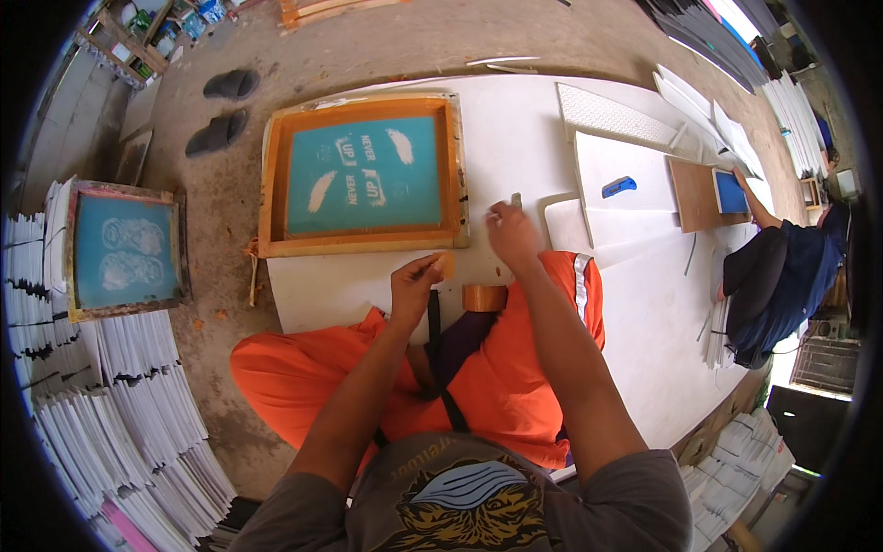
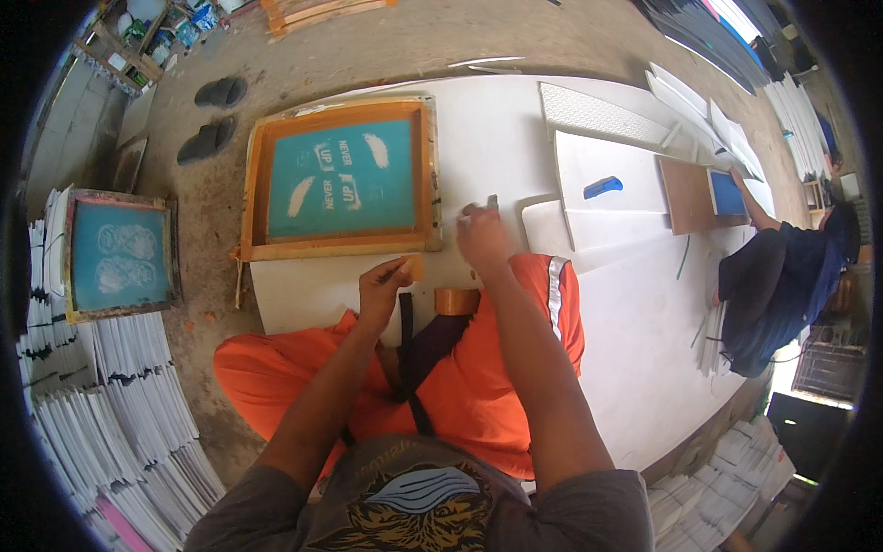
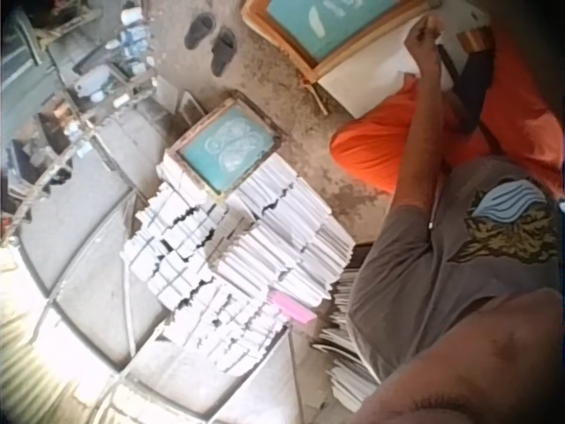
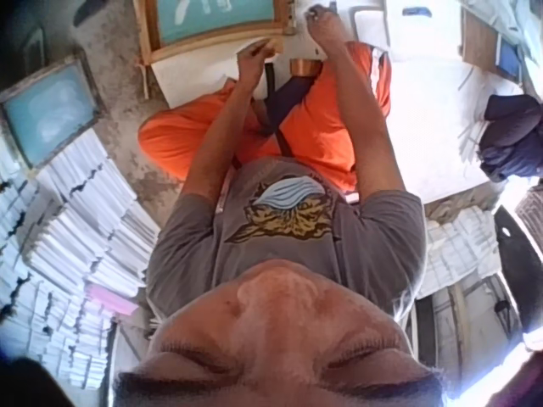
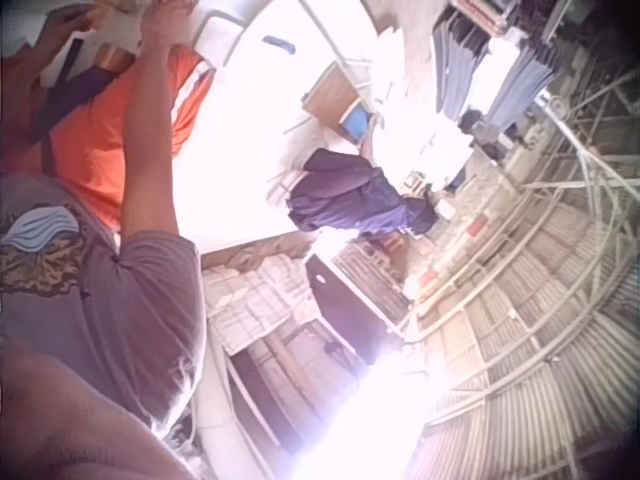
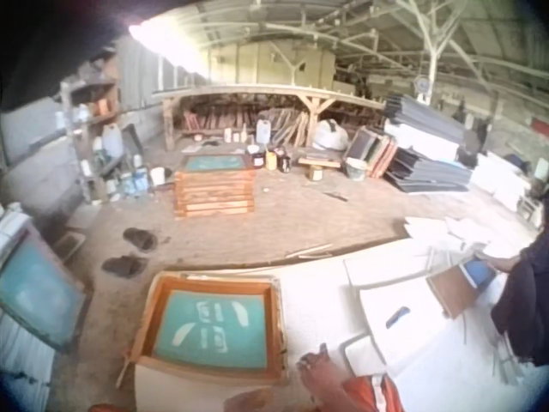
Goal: The person sits on the floor and assembles a screen printing frame by applying masking tape to the edges of a wooden frame with a teal screen. They use a utility knife to trim the tape and ensure a tight seal around the frame.
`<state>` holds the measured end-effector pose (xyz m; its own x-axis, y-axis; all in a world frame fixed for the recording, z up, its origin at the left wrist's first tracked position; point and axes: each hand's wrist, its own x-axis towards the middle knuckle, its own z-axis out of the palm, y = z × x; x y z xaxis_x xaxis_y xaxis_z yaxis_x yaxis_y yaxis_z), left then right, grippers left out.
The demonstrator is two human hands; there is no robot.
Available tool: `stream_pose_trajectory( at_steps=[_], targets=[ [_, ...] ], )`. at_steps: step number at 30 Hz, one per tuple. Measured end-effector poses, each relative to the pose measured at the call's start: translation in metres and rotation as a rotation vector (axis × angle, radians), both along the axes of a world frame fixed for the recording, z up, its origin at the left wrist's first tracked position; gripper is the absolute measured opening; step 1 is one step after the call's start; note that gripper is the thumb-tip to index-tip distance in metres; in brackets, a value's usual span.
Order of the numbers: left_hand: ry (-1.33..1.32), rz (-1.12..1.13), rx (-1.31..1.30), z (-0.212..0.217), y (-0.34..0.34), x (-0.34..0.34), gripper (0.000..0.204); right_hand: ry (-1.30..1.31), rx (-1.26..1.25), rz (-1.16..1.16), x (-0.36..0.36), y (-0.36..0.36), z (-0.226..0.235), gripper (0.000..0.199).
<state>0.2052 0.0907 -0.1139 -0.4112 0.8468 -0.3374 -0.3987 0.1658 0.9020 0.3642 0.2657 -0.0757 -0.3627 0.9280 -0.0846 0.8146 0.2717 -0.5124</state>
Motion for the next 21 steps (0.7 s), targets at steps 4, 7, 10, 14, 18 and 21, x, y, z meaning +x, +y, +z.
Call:
stream_pose_trajectory(
  at_steps=[4,7,10,14,18,21],
  targets=[
    [0.002,-0.091,0.017,-0.004,0.008,0.004,0.033,0.418,-0.507,0.259,-0.012,-0.031,-0.003,0.028],
    [0.007,-0.119,0.015,-0.003,0.012,0.005,0.033,0.429,-0.586,0.293,-0.007,-0.03,-0.018,0.028],
    [0.002,-0.118,0.013,-0.006,0.016,0.005,0.033,0.464,-0.655,0.244,0.0,-0.025,-0.022,0.025],
    [0.029,-0.164,0.008,-0.008,0.021,0.005,0.034,0.442,-0.697,0.159,0.001,-0.024,-0.002,0.017],
    [0.096,-0.181,-0.055,-0.013,0.027,0.007,0.033,0.393,-0.614,0.134,0.003,-0.016,-0.018,0.015],
    [0.179,-0.165,-0.142,-0.02,0.032,0.01,0.029,0.269,-0.486,0.152,-0.003,-0.009,-0.015,0.016]
  ],
)
